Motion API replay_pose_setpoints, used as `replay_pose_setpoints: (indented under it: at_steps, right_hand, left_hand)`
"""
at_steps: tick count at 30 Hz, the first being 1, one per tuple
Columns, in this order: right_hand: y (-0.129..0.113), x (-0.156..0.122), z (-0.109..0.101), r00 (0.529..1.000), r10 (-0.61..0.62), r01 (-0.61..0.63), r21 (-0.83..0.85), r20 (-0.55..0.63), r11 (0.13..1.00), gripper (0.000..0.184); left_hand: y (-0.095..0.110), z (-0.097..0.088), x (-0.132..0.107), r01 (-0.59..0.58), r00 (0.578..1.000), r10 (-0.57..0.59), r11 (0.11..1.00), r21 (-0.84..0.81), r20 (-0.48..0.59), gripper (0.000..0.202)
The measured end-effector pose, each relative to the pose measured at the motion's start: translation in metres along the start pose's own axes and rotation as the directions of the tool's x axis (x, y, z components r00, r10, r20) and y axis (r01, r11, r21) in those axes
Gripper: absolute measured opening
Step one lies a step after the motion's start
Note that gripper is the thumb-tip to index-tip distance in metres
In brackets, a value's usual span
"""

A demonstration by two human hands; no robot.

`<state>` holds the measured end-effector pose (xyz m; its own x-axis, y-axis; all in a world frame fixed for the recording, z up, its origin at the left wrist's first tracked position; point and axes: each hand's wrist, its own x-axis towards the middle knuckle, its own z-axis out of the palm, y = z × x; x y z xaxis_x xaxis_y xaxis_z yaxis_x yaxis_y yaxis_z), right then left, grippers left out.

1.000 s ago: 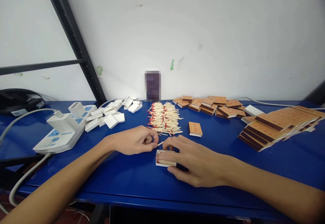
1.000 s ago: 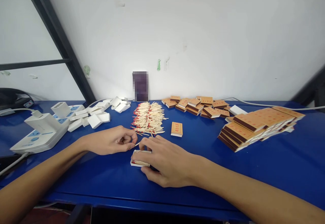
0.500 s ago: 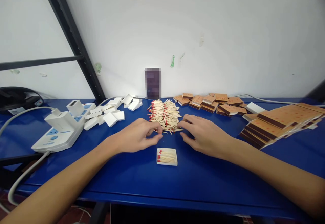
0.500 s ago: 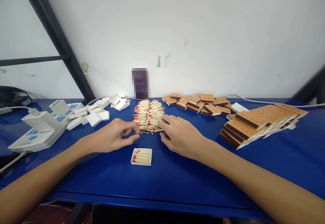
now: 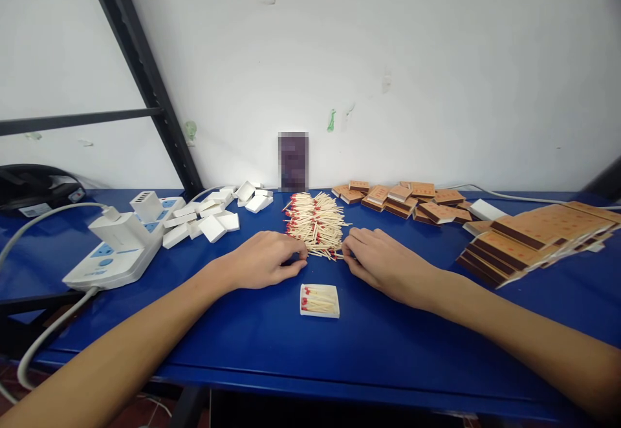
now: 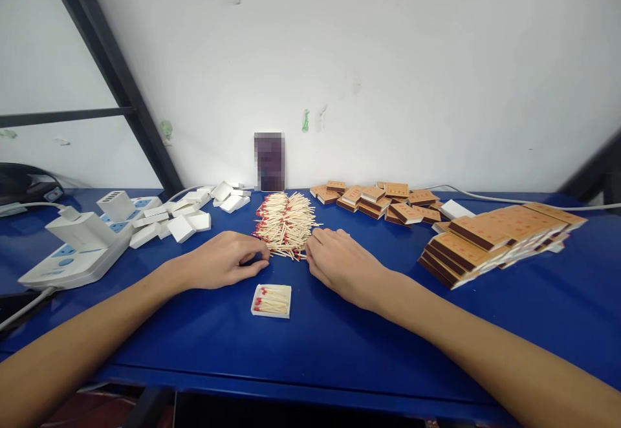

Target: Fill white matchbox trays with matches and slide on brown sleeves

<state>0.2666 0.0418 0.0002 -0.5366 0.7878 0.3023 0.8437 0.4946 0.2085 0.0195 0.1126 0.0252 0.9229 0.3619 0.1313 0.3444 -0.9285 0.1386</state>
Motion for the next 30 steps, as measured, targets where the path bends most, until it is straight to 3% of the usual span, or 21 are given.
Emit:
replay_pose_setpoints:
  at_steps: [3,6,9,12,17,21,25,30]
  right_hand:
    - [-0.005,0.002,-0.008,0.996,-0.049,0.048,-0.02,-0.074,0.999,0.016]
    - [-0.02,0.003,-0.021,0.993,-0.036,0.052,0.145,-0.112,0.988,0.012]
    - [-0.041,0.001,-0.03,0.999,-0.002,0.02,0.383,-0.048,0.923,0.01]
    - [-0.053,-0.001,-0.031,1.0,0.021,-0.029,0.481,0.022,0.876,0.003]
    - [-0.036,0.0,-0.024,0.993,0.117,-0.104,0.258,-0.035,0.96,0.021]
    - [-0.013,-0.001,-0.019,0.989,0.144,-0.142,0.09,-0.015,0.986,0.009]
    - [-0.006,-0.003,-0.016,0.993,0.085,-0.095,0.138,0.078,0.986,0.008]
    - [-0.008,-0.002,-0.014,0.994,0.035,-0.052,0.165,0.1,0.985,0.017]
  left_hand:
    - [-0.001,-0.001,0.0,0.002,1.0,-0.002,1.0,0.026,-0.01,0.019]
    - [-0.003,-0.002,-0.001,0.03,0.999,-0.027,0.997,0.067,-0.033,0.018]
    - [-0.003,-0.001,-0.001,0.037,0.999,-0.034,0.996,0.087,-0.039,0.019]
    - [-0.003,0.0,-0.001,0.039,0.999,-0.036,0.995,0.095,-0.032,0.02]
    - [-0.001,-0.001,-0.002,0.03,0.999,-0.027,0.996,0.082,-0.032,0.024]
    - [0.006,-0.009,-0.003,-0.013,1.0,0.012,0.999,-0.037,-0.021,0.026]
    - [0.014,-0.016,-0.005,-0.032,0.999,0.031,0.985,-0.17,-0.005,0.028]
    - [0.018,-0.009,-0.003,0.014,1.0,-0.007,0.965,-0.264,0.03,0.026]
